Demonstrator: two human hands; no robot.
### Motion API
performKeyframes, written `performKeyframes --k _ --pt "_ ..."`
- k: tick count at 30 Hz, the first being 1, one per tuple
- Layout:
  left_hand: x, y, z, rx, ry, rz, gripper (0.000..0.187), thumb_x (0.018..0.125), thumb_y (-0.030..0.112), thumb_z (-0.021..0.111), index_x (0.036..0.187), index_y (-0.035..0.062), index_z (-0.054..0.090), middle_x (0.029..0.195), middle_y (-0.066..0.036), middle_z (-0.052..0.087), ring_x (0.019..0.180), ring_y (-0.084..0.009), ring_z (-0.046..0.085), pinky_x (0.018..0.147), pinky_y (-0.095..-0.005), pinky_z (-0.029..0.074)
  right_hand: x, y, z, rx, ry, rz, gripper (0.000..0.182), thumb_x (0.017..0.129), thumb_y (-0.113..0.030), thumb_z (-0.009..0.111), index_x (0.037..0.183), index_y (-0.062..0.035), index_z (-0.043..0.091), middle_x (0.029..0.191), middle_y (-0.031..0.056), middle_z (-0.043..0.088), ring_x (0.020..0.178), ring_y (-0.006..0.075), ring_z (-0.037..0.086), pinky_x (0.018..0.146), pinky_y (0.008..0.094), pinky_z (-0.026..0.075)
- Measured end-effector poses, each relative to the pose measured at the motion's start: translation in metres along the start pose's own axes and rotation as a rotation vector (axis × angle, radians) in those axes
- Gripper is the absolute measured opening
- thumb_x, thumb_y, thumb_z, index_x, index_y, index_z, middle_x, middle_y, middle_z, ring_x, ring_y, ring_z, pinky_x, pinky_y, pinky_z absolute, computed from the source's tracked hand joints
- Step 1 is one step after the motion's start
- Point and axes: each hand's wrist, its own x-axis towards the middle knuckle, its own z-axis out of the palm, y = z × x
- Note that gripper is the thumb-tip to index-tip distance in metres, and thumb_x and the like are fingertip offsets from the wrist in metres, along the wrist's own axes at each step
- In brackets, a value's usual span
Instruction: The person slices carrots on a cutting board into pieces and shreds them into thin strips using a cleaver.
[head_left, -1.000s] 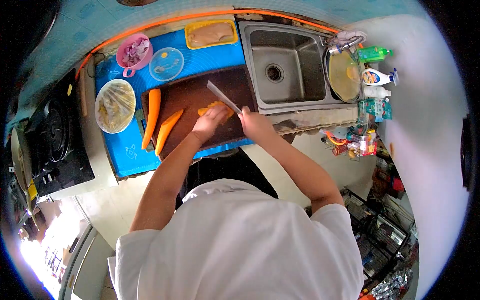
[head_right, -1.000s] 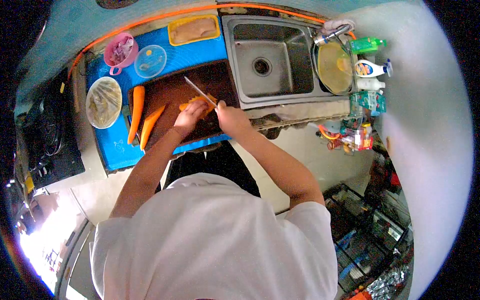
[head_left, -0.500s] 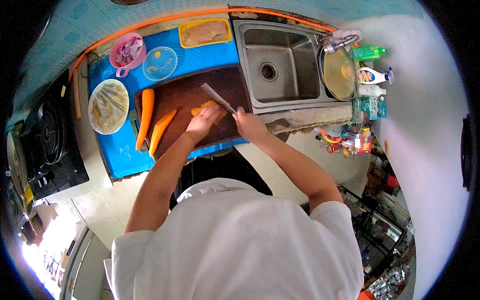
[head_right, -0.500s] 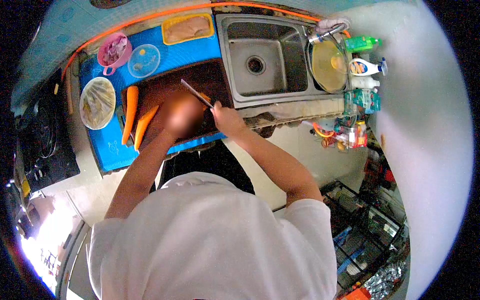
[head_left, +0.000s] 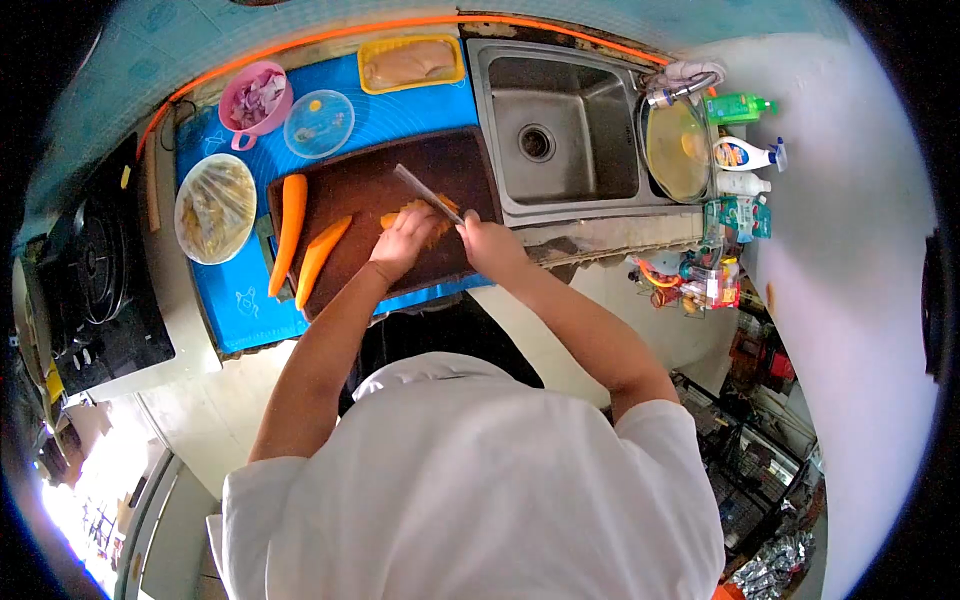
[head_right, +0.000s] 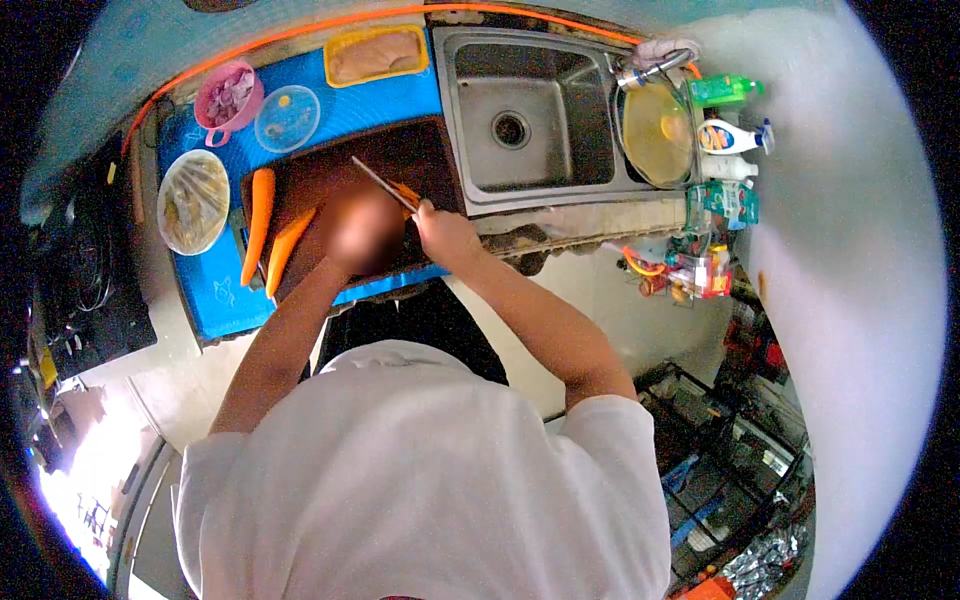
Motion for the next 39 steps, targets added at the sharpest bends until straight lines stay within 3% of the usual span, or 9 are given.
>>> performKeyframes --k 5,11,18,23,32,35,39 --pt "0.005 0.007 -0.012 -0.045 -0.053 -0.06 0.035 0.076 0.007 0.047 0.111 0.0081 0.052 0.12 -0.009 0.045 0.112 -0.0285 0.044 0.09 -0.0359 0.043 -0.009 -0.01 -0.034 -0.062 -0.131 0.002 0.024 0.09 -0.024 0.041 0.091 0.0002 0.045 0.064 0.0195 0.059 0.061 0.0367 0.059 0.055 0.048 0.047" --pt "0.003 0.003 -0.007 -0.001 0.021 0.002 0.035 0.076 0.007 0.048 0.111 0.0088 0.052 0.117 -0.01 0.047 0.112 -0.0284 0.045 0.091 -0.0358 0.042 0.007 -0.002 0.013 0.005 0.003 0.026 0.025 0.089 -0.024 0.042 0.092 0.0005 0.044 0.06 0.0189 0.058 0.057 0.0371 0.058 0.052 0.0478 0.046" --pt "0.001 0.001 -0.004 0.044 0.083 0.058 0.034 0.075 0.008 0.049 0.108 0.009 0.053 0.118 -0.01 0.048 0.111 -0.0281 0.046 0.091 -0.036 0.042 0.002 0.0 0.007 0.018 0.069 0.007 0.025 0.089 -0.025 0.042 0.092 -0.0001 0.044 0.059 0.0188 0.057 0.055 0.0365 0.058 0.049 0.0469 0.046" --pt "-0.001 -0.004 0.003 0.0 0.091 0.021 0.034 0.074 0.008 0.051 0.108 0.0091 0.053 0.116 -0.01 0.05 0.108 -0.0286 0.048 0.089 -0.0361 0.043 0.001 -0.02 -0.026 -0.057 -0.095 0.011 0.026 0.09 -0.023 0.039 0.091 0.0024 0.044 0.063 0.0192 0.059 0.057 0.0344 0.061 0.051 0.0455 0.049" --pt "0.003 0.001 -0.005 0.041 0.136 0.058 0.036 0.073 0.008 0.054 0.108 0.0083 0.053 0.115 -0.01 0.05 0.108 -0.0293 0.048 0.086 -0.0365 0.045 0.006 -0.013 0.007 -0.07 -0.021 0.011 0.026 0.09 -0.025 0.041 0.092 0.0001 0.043 0.059 0.0182 0.058 0.057 0.0351 0.059 0.05 0.0458 0.047" --pt "0.003 0.0 -0.005 0.028 0.118 0.05 0.035 0.073 0.007 0.052 0.109 0.0081 0.053 0.115 -0.011 0.05 0.109 -0.0295 0.048 0.087 -0.0363 0.045 0.003 -0.01 -0.009 -0.055 -0.07 0.002 0.028 0.089 -0.023 0.04 0.093 0.0048 0.046 0.067 0.0199 0.061 0.06 0.0335 0.062 0.054 0.0441 0.05" --pt "0.001 -0.003 0.0 0.003 0.064 -0.026 0.034 0.074 0.007 0.049 0.108 0.0069 0.052 0.117 -0.012 0.049 0.111 -0.0302 0.046 0.09 -0.0366 0.043 0.001 -0.011 -0.02 -0.047 -0.055 -0.014 0.026 0.09 -0.025 0.041 0.09 0.0 0.045 0.059 0.0182 0.057 0.057 0.0358 0.058 0.049 0.0463 0.045"
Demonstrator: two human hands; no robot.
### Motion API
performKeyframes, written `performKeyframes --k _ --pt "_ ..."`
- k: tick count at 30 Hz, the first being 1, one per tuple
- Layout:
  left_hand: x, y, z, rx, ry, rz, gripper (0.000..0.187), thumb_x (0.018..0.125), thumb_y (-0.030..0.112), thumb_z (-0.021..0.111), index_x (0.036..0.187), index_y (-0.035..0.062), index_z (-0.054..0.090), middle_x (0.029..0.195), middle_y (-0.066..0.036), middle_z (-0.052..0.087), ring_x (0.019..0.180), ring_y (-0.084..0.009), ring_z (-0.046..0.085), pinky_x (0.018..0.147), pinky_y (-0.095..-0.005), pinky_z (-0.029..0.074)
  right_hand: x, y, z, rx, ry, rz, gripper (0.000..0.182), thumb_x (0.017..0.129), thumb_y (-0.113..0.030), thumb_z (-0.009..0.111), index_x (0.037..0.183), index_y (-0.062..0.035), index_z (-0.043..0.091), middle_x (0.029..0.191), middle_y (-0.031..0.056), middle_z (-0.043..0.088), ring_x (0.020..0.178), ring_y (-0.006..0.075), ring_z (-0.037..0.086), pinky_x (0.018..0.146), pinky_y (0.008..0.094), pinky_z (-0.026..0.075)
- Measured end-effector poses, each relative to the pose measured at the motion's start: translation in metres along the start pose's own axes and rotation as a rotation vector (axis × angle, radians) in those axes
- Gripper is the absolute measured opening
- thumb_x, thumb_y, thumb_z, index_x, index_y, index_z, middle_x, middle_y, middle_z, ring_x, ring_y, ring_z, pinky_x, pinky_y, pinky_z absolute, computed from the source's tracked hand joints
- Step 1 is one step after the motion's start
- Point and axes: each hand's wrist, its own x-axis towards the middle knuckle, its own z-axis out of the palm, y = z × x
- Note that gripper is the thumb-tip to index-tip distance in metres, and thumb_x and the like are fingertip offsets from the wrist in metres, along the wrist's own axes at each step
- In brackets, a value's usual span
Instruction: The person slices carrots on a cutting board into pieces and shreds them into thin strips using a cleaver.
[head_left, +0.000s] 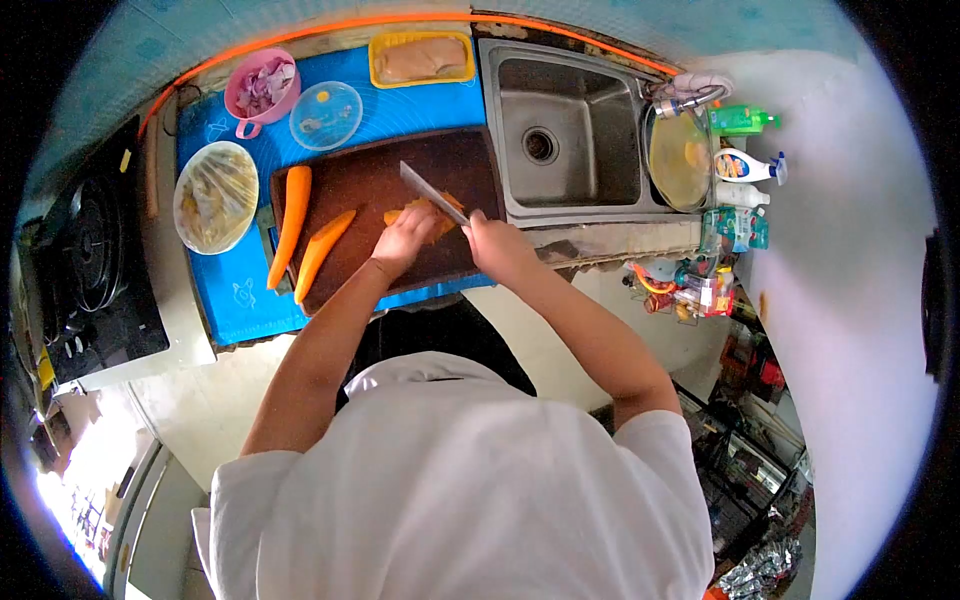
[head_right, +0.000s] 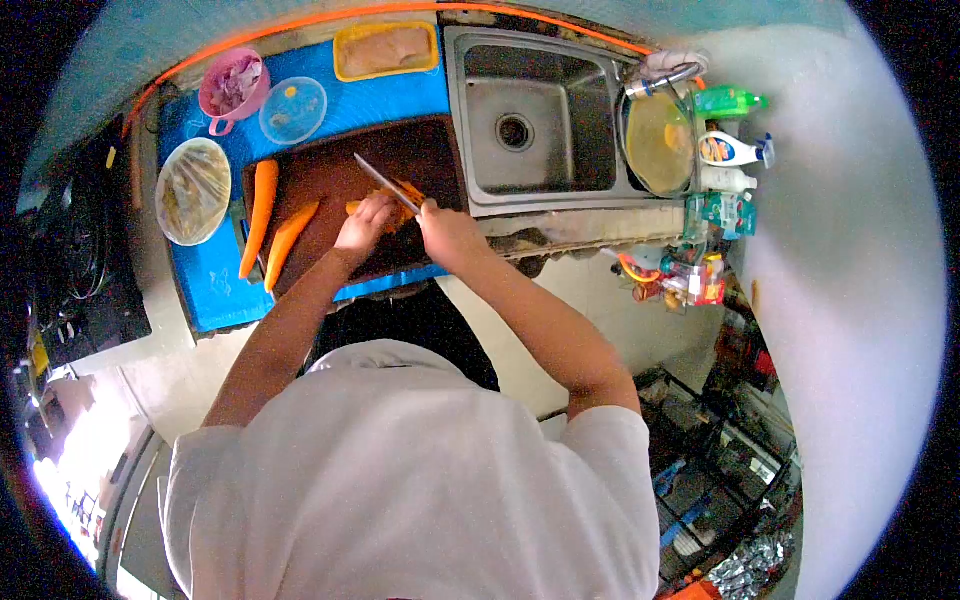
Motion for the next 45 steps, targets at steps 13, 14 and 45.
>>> performKeyframes --k 13,14,45 --pt "-0.004 0.005 -0.003 0.037 0.022 0.02 0.029 0.074 0.011 0.052 0.103 0.0088 0.054 0.112 -0.01 0.05 0.107 -0.0291 0.049 0.085 -0.0355 0.045 0.001 -0.006 0.001 -0.017 0.019 0.007 0.026 0.089 -0.024 0.042 0.091 0.0017 0.045 0.064 0.0181 0.059 0.06 0.0338 0.061 0.052 0.0445 0.049" --pt "-0.002 0.002 -0.002 0.045 0.039 0.016 0.029 0.075 0.011 0.052 0.103 0.0088 0.054 0.112 -0.01 0.051 0.106 -0.029 0.049 0.084 -0.0358 0.045 -0.001 -0.011 -0.012 -0.028 -0.016 0.019 0.026 0.089 -0.024 0.042 0.092 0.0019 0.046 0.064 0.0182 0.06 0.061 0.0337 0.061 0.053 0.0444 0.049" --pt "-0.013 -0.001 -0.003 0.045 -0.038 0.065 0.033 0.076 0.008 0.05 0.109 0.0065 0.051 0.119 -0.011 0.046 0.109 -0.0304 0.047 0.086 -0.0361 0.046 -0.004 -0.01 0.024 0.007 0.062 0.018 0.024 0.09 -0.023 0.042 0.088 0.0007 0.044 0.059 0.0176 0.058 0.056 0.0344 0.06 0.05 0.0457 0.047"
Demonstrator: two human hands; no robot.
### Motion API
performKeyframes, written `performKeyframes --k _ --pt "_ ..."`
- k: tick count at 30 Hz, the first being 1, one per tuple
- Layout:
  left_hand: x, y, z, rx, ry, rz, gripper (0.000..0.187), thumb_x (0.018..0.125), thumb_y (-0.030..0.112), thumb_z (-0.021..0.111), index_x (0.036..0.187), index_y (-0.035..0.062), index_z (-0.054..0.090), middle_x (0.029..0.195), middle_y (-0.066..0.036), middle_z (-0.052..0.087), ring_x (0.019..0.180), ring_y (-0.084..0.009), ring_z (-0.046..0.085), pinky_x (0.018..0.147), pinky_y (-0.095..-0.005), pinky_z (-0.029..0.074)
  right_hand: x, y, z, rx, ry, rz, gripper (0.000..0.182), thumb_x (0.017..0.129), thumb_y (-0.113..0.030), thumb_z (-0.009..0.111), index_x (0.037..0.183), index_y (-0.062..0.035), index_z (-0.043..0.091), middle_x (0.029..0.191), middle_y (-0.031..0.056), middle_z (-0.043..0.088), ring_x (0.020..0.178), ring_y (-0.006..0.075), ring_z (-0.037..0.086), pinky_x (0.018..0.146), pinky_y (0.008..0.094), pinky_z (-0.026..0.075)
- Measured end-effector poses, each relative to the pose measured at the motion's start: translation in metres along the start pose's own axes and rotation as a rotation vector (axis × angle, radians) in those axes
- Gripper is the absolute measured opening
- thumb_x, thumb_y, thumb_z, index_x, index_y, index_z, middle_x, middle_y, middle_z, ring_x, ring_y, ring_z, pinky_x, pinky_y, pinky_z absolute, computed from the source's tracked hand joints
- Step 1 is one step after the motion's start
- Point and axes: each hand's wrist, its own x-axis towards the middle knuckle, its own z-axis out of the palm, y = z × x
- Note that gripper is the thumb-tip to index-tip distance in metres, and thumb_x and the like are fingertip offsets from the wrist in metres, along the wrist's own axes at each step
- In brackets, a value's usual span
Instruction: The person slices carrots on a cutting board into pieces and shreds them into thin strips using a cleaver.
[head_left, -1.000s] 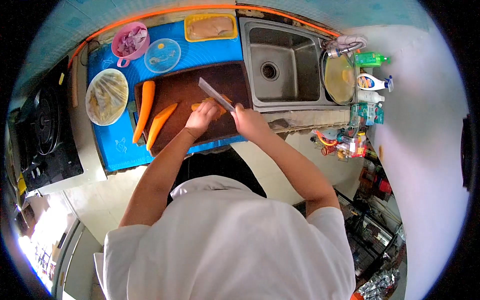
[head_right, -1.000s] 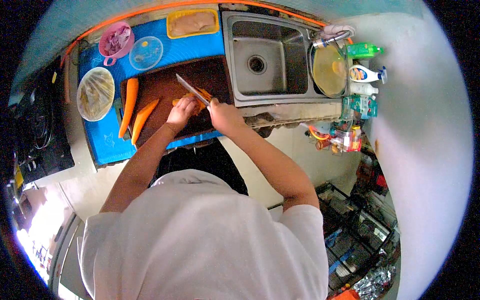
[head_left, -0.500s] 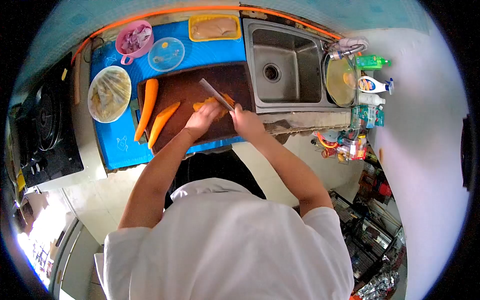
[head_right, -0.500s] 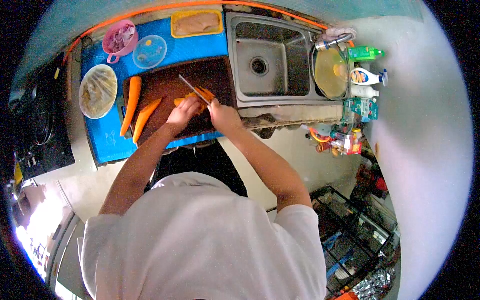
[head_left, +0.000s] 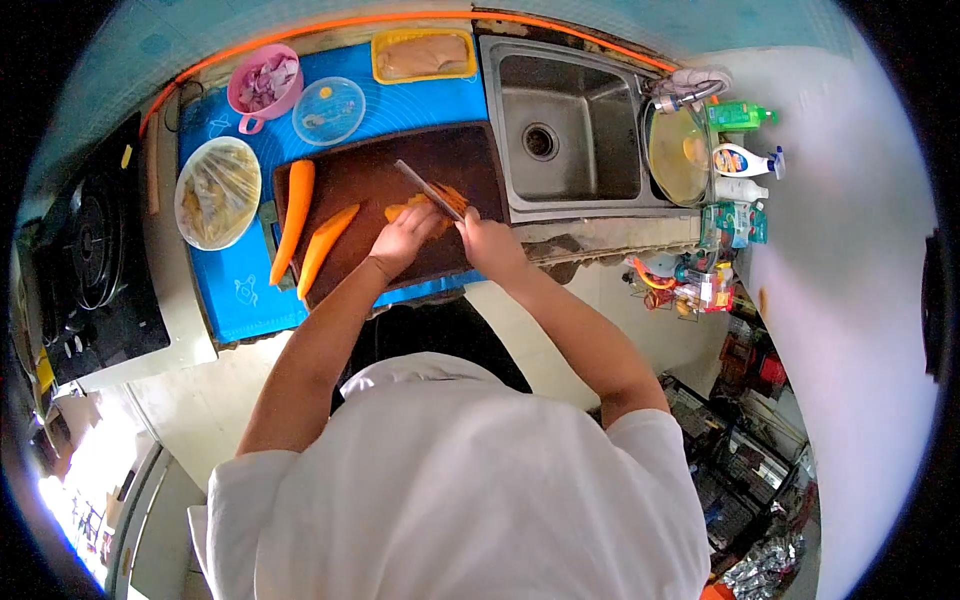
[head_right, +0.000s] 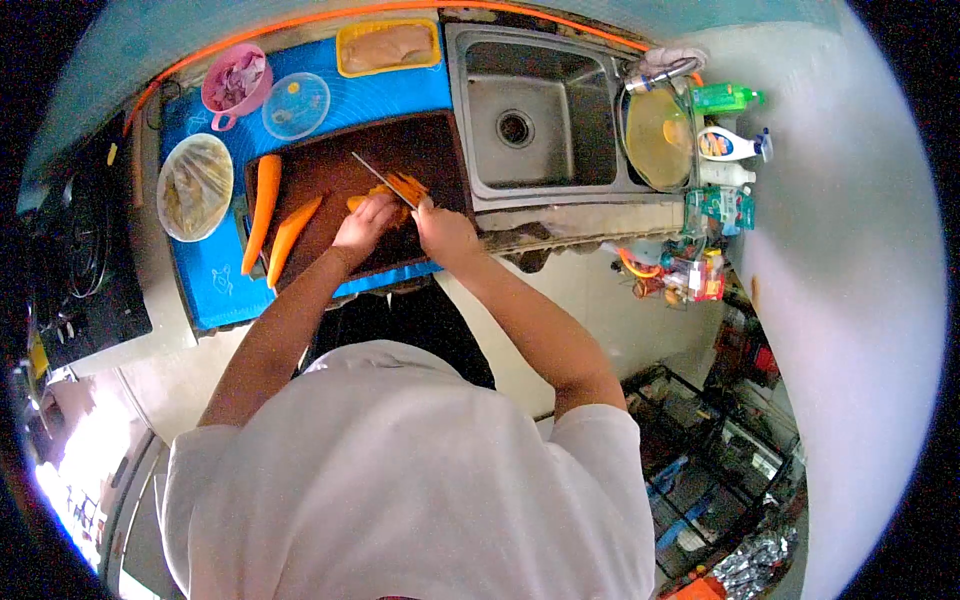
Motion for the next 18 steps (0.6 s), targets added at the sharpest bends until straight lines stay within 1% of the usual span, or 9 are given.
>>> performKeyframes --k 3,6,9,12,15,18 --pt "0.002 -0.003 0.0 -0.012 0.04 0.019 0.032 0.075 0.007 0.051 0.107 0.0058 0.052 0.119 -0.011 0.048 0.108 -0.03 0.048 0.084 -0.0365 0.047 0.002 -0.004 -0.018 -0.013 -0.029 -0.02 0.025 0.09 -0.024 0.04 0.088 0.0004 0.044 0.059 0.0173 0.057 0.056 0.0345 0.059 0.05 0.0466 0.047" --pt "0.001 -0.002 -0.001 0.016 0.011 -0.014 0.034 0.076 0.009 0.048 0.11 0.0088 0.053 0.118 -0.01 0.049 0.109 -0.0282 0.048 0.087 -0.0354 0.046 -0.008 -0.003 -0.016 -0.081 -0.091 0.009 0.024 0.09 -0.024 0.04 0.087 0.0 0.044 0.059 0.0173 0.058 0.056 0.0346 0.059 0.051 0.0462 0.047" --pt "-0.001 -0.004 0.0 -0.005 0.011 -0.005 0.035 0.076 0.009 0.048 0.11 0.0085 0.053 0.118 -0.01 0.049 0.109 -0.0282 0.048 0.086 -0.0352 0.046 0.001 -0.001 0.012 0.014 0.034 -0.031 0.024 0.09 -0.024 0.04 0.087 -0.0002 0.045 0.059 0.0175 0.058 0.056 0.0348 0.059 0.05 0.0461 0.047" --pt "0.0 -0.002 0.0 0.021 0.044 0.012 0.035 0.075 0.008 0.048 0.109 0.0079 0.053 0.117 -0.01 0.049 0.109 -0.0283 0.048 0.085 -0.0349 0.046 0.004 -0.001 0.01 -0.01 0.012 0.028 0.024 0.09 -0.024 0.041 0.088 -0.0006 0.045 0.058 0.0176 0.057 0.057 0.0351 0.059 0.05 0.0462 0.047" --pt "0.0 -0.002 0.0 -0.036 0.069 -0.009 0.032 0.073 0.005 0.051 0.105 0.0038 0.054 0.116 -0.012 0.049 0.108 -0.0305 0.048 0.086 -0.0374 0.046 0.007 -0.003 -0.005 -0.039 -0.024 0.015 0.025 0.089 -0.022 0.041 0.093 0.0013 0.046 0.061 0.018 0.059 0.058 0.0339 0.061 0.052 0.0453 0.049" --pt "-0.001 -0.009 0.007 -0.024 0.088 -0.019 0.032 0.072 0.004 0.051 0.104 0.0032 0.054 0.115 -0.012 0.05 0.108 -0.031 0.048 0.086 -0.0371 0.046 0.004 -0.009 -0.021 -0.033 -0.083 0.019 0.024 0.089 -0.022 0.041 0.091 0.0005 0.046 0.061 0.0184 0.059 0.058 0.0347 0.061 0.053 0.0452 0.049"
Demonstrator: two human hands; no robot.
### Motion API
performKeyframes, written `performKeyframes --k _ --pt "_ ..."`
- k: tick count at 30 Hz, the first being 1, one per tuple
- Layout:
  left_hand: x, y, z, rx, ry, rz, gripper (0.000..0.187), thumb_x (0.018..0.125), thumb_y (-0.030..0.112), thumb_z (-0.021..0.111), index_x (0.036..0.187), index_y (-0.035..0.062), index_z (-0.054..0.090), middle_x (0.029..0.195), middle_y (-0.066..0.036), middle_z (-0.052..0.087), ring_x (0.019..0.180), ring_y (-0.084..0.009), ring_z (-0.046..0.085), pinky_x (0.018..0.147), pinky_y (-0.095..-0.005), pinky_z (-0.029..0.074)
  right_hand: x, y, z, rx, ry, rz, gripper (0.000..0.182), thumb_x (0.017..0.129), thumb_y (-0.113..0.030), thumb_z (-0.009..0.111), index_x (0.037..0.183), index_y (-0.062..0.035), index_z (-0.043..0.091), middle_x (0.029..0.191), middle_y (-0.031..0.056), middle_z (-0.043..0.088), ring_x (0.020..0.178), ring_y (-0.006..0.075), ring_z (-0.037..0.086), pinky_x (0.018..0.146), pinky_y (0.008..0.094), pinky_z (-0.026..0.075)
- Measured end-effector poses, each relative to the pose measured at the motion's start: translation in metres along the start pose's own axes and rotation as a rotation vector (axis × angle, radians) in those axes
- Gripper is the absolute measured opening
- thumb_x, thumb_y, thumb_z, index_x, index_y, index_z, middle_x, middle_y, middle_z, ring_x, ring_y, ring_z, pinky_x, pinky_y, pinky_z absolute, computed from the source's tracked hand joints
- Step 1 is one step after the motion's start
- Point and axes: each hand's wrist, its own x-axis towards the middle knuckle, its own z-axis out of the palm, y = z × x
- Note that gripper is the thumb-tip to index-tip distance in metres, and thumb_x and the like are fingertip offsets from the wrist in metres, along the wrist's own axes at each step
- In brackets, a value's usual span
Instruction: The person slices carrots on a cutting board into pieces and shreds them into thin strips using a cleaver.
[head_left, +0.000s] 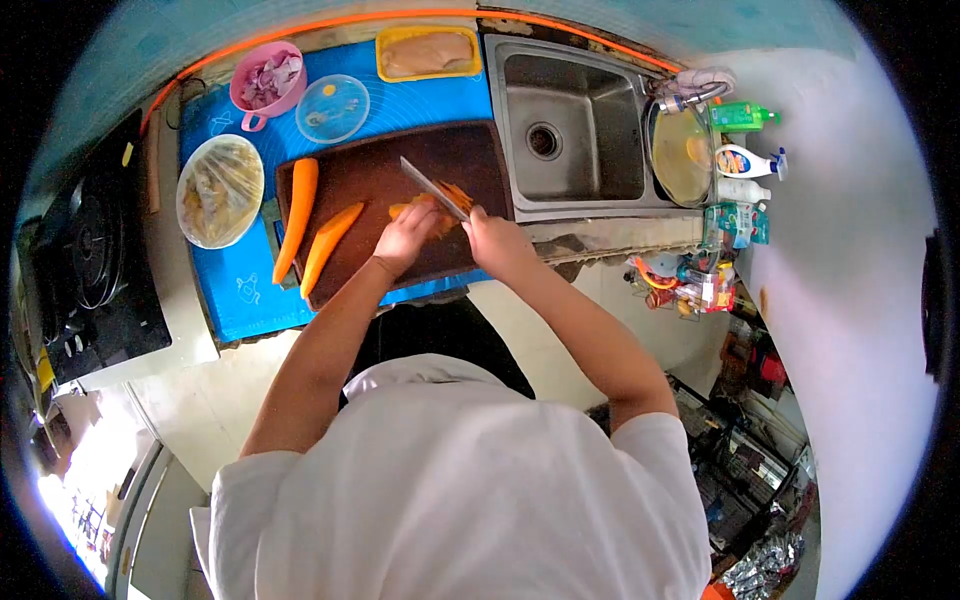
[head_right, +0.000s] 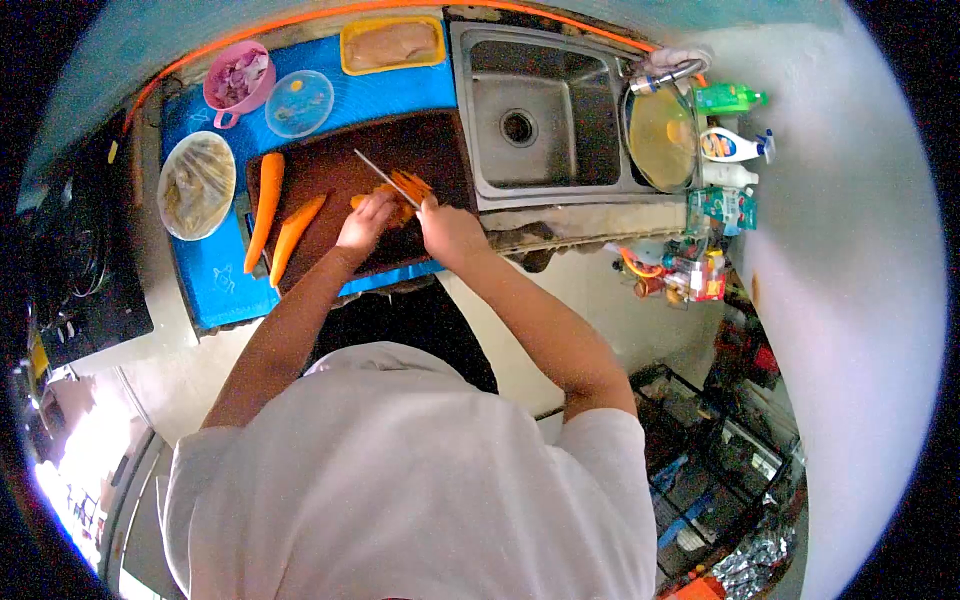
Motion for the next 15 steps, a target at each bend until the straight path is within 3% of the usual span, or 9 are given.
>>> performKeyframes --k 6,10,15 --pt "0.004 0.009 -0.012 0.027 0.019 0.026 0.029 0.074 0.009 0.052 0.103 0.0071 0.055 0.111 -0.01 0.051 0.103 -0.0273 0.051 0.081 -0.0347 0.048 0.001 0.001 0.025 -0.046 0.018 0.006 0.024 0.089 -0.024 0.044 0.089 -0.0003 0.045 0.058 0.0178 0.057 0.056 0.0351 0.059 0.05 0.0457 0.047" --pt "0.003 0.013 -0.015 -0.04 -0.005 0.009 0.031 0.072 0.004 0.051 0.103 0.0025 0.054 0.114 -0.013 0.05 0.105 -0.0325 0.049 0.086 -0.0378 0.045 0.005 0.006 0.032 0.053 0.127 -0.011 0.024 0.089 -0.024 0.044 0.089 -0.0005 0.045 0.056 0.0173 0.057 0.054 0.0357 0.058 0.05 0.046 0.047" --pt "0.004 0.009 -0.011 -0.003 0.043 0.025 0.031 0.072 0.004 0.051 0.103 0.0031 0.055 0.113 -0.012 0.05 0.104 -0.0313 0.049 0.084 -0.0376 0.046 0.002 0.0 -0.003 -0.013 0.034 -0.027 0.024 0.089 -0.023 0.042 0.089 0.0015 0.045 0.061 0.0181 0.059 0.057 0.0354 0.06 0.05 0.0454 0.048"
